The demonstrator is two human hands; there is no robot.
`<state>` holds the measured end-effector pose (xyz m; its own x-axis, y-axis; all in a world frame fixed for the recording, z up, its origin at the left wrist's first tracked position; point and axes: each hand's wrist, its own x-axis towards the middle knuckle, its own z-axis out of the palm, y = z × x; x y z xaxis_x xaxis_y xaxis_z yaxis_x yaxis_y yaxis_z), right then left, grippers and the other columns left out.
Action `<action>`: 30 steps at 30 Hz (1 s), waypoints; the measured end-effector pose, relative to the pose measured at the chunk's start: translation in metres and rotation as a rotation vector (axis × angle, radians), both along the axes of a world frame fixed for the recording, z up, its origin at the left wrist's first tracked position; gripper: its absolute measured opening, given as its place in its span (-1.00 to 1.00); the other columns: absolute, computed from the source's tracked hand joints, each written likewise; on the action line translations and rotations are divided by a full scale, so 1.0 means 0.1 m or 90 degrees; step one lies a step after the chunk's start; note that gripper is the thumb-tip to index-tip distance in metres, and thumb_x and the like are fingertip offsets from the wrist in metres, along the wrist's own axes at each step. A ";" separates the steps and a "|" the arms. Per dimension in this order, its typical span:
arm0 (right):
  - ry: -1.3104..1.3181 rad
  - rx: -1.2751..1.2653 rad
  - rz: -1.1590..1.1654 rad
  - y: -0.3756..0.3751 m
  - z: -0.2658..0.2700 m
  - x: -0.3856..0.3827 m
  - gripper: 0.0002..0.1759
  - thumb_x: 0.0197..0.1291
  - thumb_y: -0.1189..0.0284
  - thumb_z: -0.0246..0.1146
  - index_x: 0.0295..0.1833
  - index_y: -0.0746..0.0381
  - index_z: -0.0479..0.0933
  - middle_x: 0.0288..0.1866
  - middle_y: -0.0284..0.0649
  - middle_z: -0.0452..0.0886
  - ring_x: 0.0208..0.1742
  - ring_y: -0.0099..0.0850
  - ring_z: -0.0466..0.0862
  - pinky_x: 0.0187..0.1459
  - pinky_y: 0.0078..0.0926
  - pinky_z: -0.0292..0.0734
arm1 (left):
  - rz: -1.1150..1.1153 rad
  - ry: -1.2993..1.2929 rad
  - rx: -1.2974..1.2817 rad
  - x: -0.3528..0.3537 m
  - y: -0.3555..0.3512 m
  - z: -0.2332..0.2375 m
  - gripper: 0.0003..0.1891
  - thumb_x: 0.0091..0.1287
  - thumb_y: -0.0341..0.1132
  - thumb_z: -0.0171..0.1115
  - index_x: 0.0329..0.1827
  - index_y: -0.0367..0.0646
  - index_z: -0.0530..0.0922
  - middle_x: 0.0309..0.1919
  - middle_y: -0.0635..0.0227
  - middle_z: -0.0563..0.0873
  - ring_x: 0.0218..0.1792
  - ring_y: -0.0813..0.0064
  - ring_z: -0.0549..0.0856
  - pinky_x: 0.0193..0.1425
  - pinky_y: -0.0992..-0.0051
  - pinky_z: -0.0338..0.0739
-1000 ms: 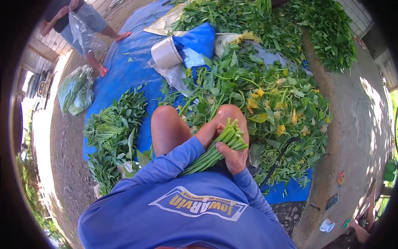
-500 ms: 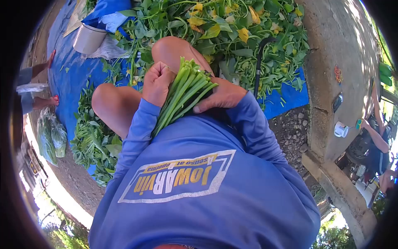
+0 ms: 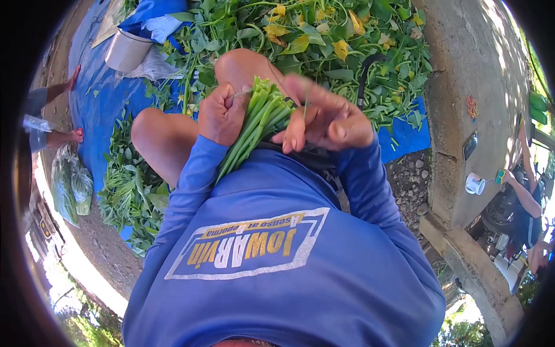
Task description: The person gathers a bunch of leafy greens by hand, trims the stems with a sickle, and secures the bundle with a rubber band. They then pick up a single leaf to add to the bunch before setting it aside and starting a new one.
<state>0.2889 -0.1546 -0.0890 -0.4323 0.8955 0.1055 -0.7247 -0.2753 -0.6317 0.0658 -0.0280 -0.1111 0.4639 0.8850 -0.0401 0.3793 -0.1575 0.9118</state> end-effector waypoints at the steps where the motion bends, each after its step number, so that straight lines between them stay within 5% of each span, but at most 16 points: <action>1: -0.166 -0.091 0.097 -0.04 0.24 -0.02 -0.41 0.46 0.41 0.35 0.53 0.25 0.39 -0.23 -0.08 0.73 -0.13 -0.21 0.78 0.36 -0.07 0.59 | 0.005 -0.002 -0.024 -0.04 0.02 0.00 -0.65 0.42 -0.35 0.32 -0.48 -0.25 0.37 -0.61 0.40 0.33 -0.61 0.51 0.34 -0.51 0.33 0.29; 2: -0.295 -0.172 0.205 -0.07 0.48 -0.03 -0.54 0.42 0.46 0.39 0.39 0.33 0.66 -0.31 -0.13 0.74 -0.13 -0.19 0.79 0.39 -0.08 0.57 | -0.018 -0.056 -0.057 -0.11 0.02 0.04 -0.61 0.42 -0.33 0.33 -0.53 -0.26 0.37 -0.62 0.38 0.34 -0.61 0.47 0.35 -0.50 0.33 0.30; 4: -0.392 -0.235 0.175 -0.15 0.59 -0.34 -0.65 0.43 0.54 0.38 0.28 0.33 0.73 -0.14 -0.17 0.77 -0.05 -0.36 0.75 0.24 -0.31 0.57 | -0.068 -0.162 -0.118 -0.29 -0.02 0.15 -0.54 0.42 -0.30 0.34 -0.62 -0.27 0.36 -0.63 0.34 0.35 -0.62 0.39 0.37 -0.49 0.32 0.31; 5: -0.380 -0.039 -0.063 -0.09 0.56 -0.55 -0.63 0.40 0.53 0.40 0.29 0.29 0.74 -0.13 -0.22 0.76 -0.09 -0.37 0.75 0.13 -0.37 0.58 | -0.224 -0.069 0.094 -0.44 0.04 0.23 -0.67 0.44 -0.32 0.30 -0.50 -0.24 0.45 -0.56 0.28 0.46 -0.54 0.32 0.45 -0.39 0.34 0.38; 7: -0.503 0.318 -0.385 0.26 0.65 -0.87 -0.60 0.31 0.56 0.43 0.26 0.23 0.74 -0.12 -0.26 0.74 -0.14 -0.35 0.75 -0.03 -0.46 0.61 | -0.252 -0.113 0.279 -0.33 -0.06 0.48 -0.76 0.44 -0.35 0.26 -0.41 -0.24 0.49 -0.48 0.24 0.52 -0.47 0.27 0.48 -0.31 0.36 0.42; 9: -0.627 0.482 -0.453 0.58 0.89 -1.01 -0.58 0.21 0.62 0.44 0.21 0.22 0.75 -0.13 -0.25 0.72 -0.16 -0.28 0.74 -0.11 -0.45 0.62 | -0.252 -0.116 0.368 -0.25 -0.11 0.46 -0.82 0.44 -0.37 0.24 -0.33 -0.25 0.52 -0.41 0.22 0.56 -0.42 0.27 0.51 -0.25 0.38 0.43; 11: -0.537 0.502 -0.418 0.74 0.99 -1.23 -0.58 0.14 0.67 0.43 0.15 0.21 0.75 -0.15 -0.20 0.71 -0.16 -0.22 0.74 -0.15 -0.41 0.63 | -0.186 -0.040 0.381 -0.44 0.02 0.11 -0.86 0.44 -0.37 0.22 -0.25 -0.26 0.54 -0.34 0.22 0.59 -0.38 0.32 0.53 -0.22 0.39 0.44; 13: -0.764 0.368 -0.390 0.39 0.91 -0.87 -0.70 0.20 0.69 0.39 0.04 0.24 0.73 -0.14 -0.20 0.73 -0.27 -0.35 0.71 -0.27 -0.38 0.60 | -0.060 -0.056 0.253 -0.72 0.01 0.14 -0.85 0.45 -0.36 0.22 -0.20 -0.29 0.58 -0.33 0.23 0.60 -0.37 0.39 0.53 -0.23 0.41 0.43; 17: -0.475 -0.447 -0.201 -0.20 -0.01 -0.80 -0.61 0.52 0.16 0.36 0.24 0.18 0.54 -0.53 -0.54 0.30 -0.54 -0.71 0.34 -0.40 -0.58 0.45 | 0.038 -0.168 -0.067 -0.70 -0.06 0.31 -0.78 0.49 -0.33 0.21 -0.15 -0.34 0.68 -0.39 0.30 0.58 -0.39 0.55 0.50 -0.30 0.44 0.37; 21: -0.164 -0.332 -0.083 0.08 -0.04 -0.42 0.04 0.51 -0.48 -0.27 0.43 0.27 0.48 -0.56 -0.54 0.35 -0.69 -0.71 0.21 -0.52 -0.62 0.45 | -0.015 -0.051 -0.243 -0.54 0.00 0.77 -0.52 0.64 -0.11 0.13 -0.31 -0.38 0.69 -0.59 0.37 0.50 -0.49 0.58 0.42 -0.37 0.46 0.29; 23: -0.139 -0.369 -0.024 0.31 0.10 -0.24 0.02 0.53 -0.46 -0.24 0.33 0.31 0.56 -0.54 -0.49 0.45 -0.70 -0.70 0.21 -0.55 -0.65 0.43 | -0.076 0.002 -0.215 -0.49 0.07 0.91 -0.32 0.68 0.10 0.06 -0.45 -0.39 0.65 -0.67 0.35 0.49 -0.53 0.57 0.44 -0.38 0.45 0.34; 25: 0.005 -0.319 0.116 0.46 0.14 -0.01 -0.11 0.59 -0.34 -0.10 0.12 0.33 0.68 -0.42 -0.41 0.64 -0.67 -0.69 0.36 -0.58 -0.69 0.41 | -0.062 -0.021 -0.228 -0.44 -0.01 1.04 -0.34 0.69 0.08 0.07 -0.41 -0.40 0.65 -0.65 0.32 0.56 -0.52 0.56 0.48 -0.37 0.43 0.38; 28: -0.097 -0.609 -0.102 0.64 0.06 -0.42 -0.32 0.61 -0.17 0.08 0.11 0.29 0.68 -0.39 -0.40 0.68 -0.61 -0.61 0.51 -0.57 -0.64 0.46 | -0.050 -0.059 -0.279 -0.33 -0.05 1.02 -0.46 0.68 0.02 0.11 -0.19 -0.40 0.66 -0.52 0.25 0.69 -0.49 0.51 0.60 -0.30 0.45 0.51; 30: -0.112 -0.061 -0.111 0.32 -0.95 -0.66 -0.51 0.58 -0.04 0.18 0.16 0.18 0.66 -0.25 -0.35 0.71 -0.35 -0.48 0.70 -0.43 -0.52 0.62 | -0.060 -0.114 -0.360 -0.34 -0.01 0.92 -0.55 0.65 -0.04 0.17 0.05 -0.39 0.62 -0.37 0.17 0.76 -0.39 0.46 0.69 -0.19 0.47 0.59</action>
